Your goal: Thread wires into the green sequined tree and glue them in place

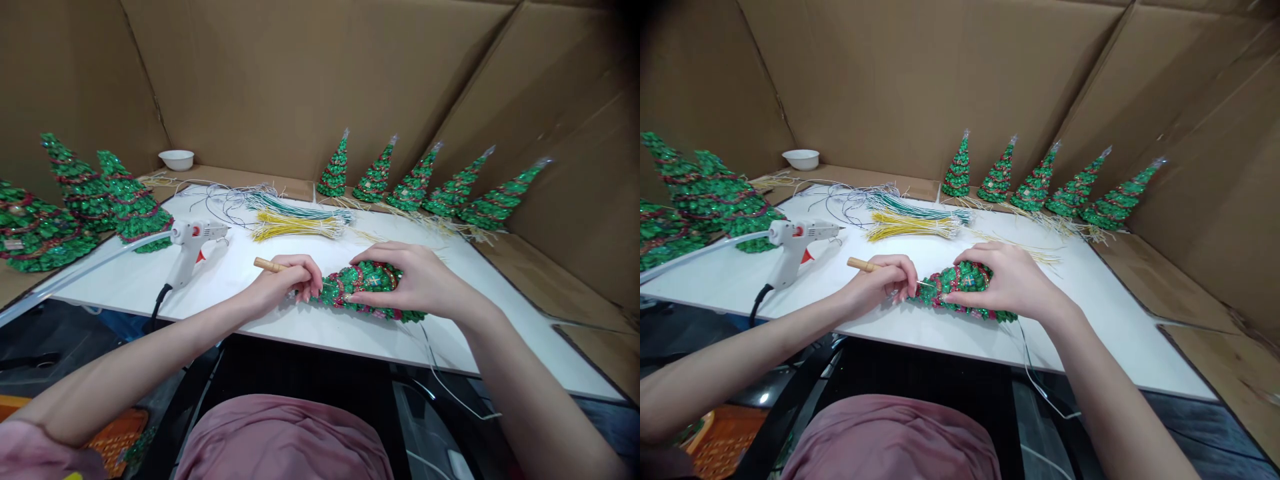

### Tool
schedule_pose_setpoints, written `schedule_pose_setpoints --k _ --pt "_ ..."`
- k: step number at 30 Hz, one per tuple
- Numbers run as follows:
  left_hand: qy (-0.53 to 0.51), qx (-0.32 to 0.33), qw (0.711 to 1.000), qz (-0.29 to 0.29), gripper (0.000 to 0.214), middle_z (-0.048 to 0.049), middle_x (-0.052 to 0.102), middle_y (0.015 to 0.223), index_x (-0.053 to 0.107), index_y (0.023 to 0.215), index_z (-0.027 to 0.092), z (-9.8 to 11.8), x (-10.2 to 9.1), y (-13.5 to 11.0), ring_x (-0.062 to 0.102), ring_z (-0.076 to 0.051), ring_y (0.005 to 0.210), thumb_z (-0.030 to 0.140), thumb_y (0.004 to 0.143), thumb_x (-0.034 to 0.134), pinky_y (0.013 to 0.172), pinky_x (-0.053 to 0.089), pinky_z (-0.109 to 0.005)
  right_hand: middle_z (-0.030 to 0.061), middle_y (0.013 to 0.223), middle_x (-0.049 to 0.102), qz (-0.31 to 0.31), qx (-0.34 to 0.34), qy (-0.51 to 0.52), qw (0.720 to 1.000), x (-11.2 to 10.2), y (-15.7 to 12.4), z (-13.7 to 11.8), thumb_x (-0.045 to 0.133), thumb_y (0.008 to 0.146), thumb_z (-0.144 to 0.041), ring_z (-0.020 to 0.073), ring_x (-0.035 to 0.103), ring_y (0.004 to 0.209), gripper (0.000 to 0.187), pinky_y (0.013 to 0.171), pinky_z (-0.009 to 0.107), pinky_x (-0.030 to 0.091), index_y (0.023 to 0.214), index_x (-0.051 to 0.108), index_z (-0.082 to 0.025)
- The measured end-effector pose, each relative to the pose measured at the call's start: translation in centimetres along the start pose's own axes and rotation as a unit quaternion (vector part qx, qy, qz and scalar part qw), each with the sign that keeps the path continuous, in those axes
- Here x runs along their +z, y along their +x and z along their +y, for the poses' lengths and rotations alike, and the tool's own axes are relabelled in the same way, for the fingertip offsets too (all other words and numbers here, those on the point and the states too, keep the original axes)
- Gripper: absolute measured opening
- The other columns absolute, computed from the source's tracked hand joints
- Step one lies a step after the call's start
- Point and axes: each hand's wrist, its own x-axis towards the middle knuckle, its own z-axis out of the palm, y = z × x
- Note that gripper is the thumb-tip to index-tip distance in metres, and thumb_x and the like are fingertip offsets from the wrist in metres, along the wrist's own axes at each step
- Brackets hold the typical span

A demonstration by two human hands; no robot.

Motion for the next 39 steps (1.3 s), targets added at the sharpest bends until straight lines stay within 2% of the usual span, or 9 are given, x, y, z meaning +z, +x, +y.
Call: schedule_pose_setpoints --k 17,27,39 --pt "-0.008 0.006 1.000 -0.026 0.017 -0.0017 0.063 0.058 0.063 0.061 0.011 -0.27 -0.35 0.02 0.051 -0.007 0.048 0.012 0.067 0.048 0.045 0.037 -0.018 0.0065 0.085 0.070 -0.001 0.008 0.002 1.000 -0.04 -0.05 -0.17 0.062 0.073 -0.065 0.0242 0.062 0.082 0.051 0.072 0.035 0.047 0.095 0.069 -0.020" --pt "-0.006 0.008 1.000 -0.001 0.016 -0.0014 0.062 0.056 0.062 0.060 0.011 -0.06 -0.15 -0.09 0.051 -0.007 0.046 0.012 0.067 0.048 0.042 0.035 -0.017 0.0067 0.086 0.070 0.001 0.007 0.001 1.000 -0.08 -0.13 -0.27 0.063 0.073 -0.064 0.0241 0.063 0.082 0.050 0.072 0.035 0.047 0.095 0.069 -0.020" --pt "0.008 0.010 1.000 -0.016 0.018 -0.0014 0.062 0.058 0.063 0.060 0.011 -0.21 -0.24 -0.07 0.051 -0.007 0.047 0.012 0.067 0.047 0.042 0.037 -0.017 0.0063 0.085 0.070 0.002 0.006 -0.001 1.000 -0.07 -0.11 -0.22 0.062 0.072 -0.065 0.0242 0.063 0.082 0.051 0.072 0.035 0.047 0.095 0.069 -0.021"
